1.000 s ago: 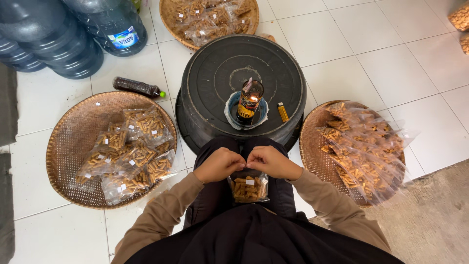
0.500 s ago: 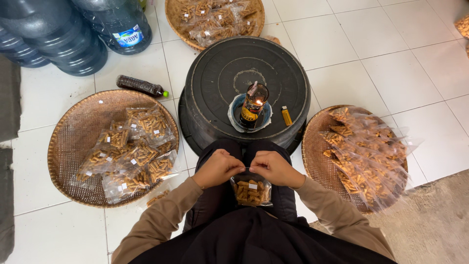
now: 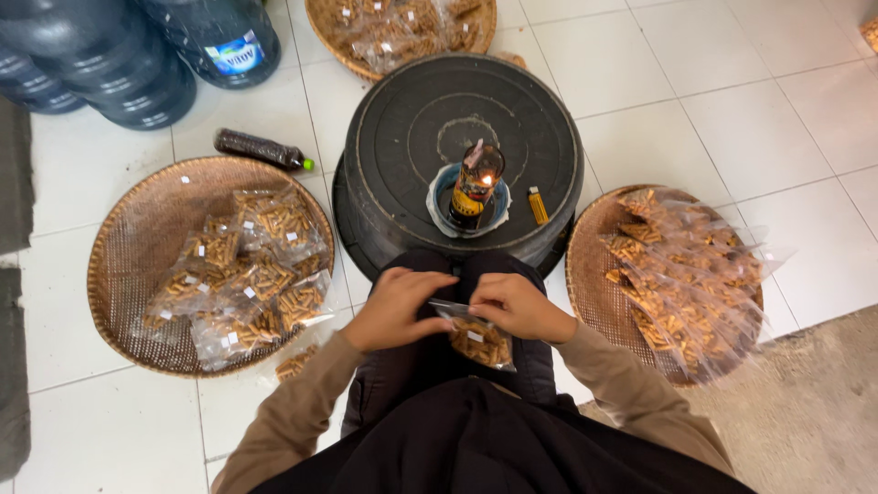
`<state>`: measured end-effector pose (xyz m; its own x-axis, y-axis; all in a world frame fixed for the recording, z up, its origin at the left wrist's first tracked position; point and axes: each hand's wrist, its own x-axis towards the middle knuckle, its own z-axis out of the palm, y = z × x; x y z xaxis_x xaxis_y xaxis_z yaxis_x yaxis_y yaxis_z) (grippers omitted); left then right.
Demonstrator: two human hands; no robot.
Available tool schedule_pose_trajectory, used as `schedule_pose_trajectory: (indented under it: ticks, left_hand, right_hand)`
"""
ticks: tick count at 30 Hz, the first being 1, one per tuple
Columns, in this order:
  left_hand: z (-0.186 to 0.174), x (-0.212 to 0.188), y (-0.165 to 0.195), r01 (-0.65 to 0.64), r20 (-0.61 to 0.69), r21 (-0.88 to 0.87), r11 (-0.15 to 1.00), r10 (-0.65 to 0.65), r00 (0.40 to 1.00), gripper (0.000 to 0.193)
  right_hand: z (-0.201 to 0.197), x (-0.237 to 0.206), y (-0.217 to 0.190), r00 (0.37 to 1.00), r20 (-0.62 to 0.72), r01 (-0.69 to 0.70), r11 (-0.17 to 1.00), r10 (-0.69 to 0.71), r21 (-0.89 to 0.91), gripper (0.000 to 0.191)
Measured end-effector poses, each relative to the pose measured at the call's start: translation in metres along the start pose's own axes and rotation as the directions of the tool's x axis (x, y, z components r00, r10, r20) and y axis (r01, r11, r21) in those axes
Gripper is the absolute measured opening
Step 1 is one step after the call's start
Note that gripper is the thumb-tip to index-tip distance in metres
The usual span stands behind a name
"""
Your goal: The person sits on the floor and seals clear plastic bags filled with snack sticks by passing each bag's open top over a lit candle flame to melt it closed, then places the sealed bag on a woven tray with other finished bags.
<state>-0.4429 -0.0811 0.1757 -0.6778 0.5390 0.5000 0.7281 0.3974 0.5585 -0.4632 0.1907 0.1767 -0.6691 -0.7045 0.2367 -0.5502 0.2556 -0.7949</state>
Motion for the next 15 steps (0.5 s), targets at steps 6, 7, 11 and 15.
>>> schedule_pose_trajectory:
  ticks: [6,7,11,15]
  left_hand:
    - [0.035,0.025,0.004,0.179,0.338,-0.162,0.971,-0.115,0.934,0.021]
    - [0.038,0.026,0.003,0.206,0.330,-0.225,0.952,-0.125,0.936,0.020]
    - [0.040,0.034,0.000,0.161,0.253,-0.213,0.964,-0.105,0.962,0.016]
    - [0.039,0.047,-0.001,0.285,0.257,-0.230,0.931,-0.224,0.940,0.016]
  right_hand:
    - [-0.008,0.003,-0.014,0.997,0.067,-0.048,0.999,0.048,-0.001,0.009]
    - [-0.013,0.002,-0.015,0.996,0.064,-0.055,0.998,0.055,-0.003,0.009]
    - [-0.031,-0.003,-0.012,0.998,0.023,-0.055,0.998,0.055,0.005,0.012]
    - [-0.051,-0.004,0.002,0.995,-0.051,-0.087,0.996,0.087,-0.010,0.014]
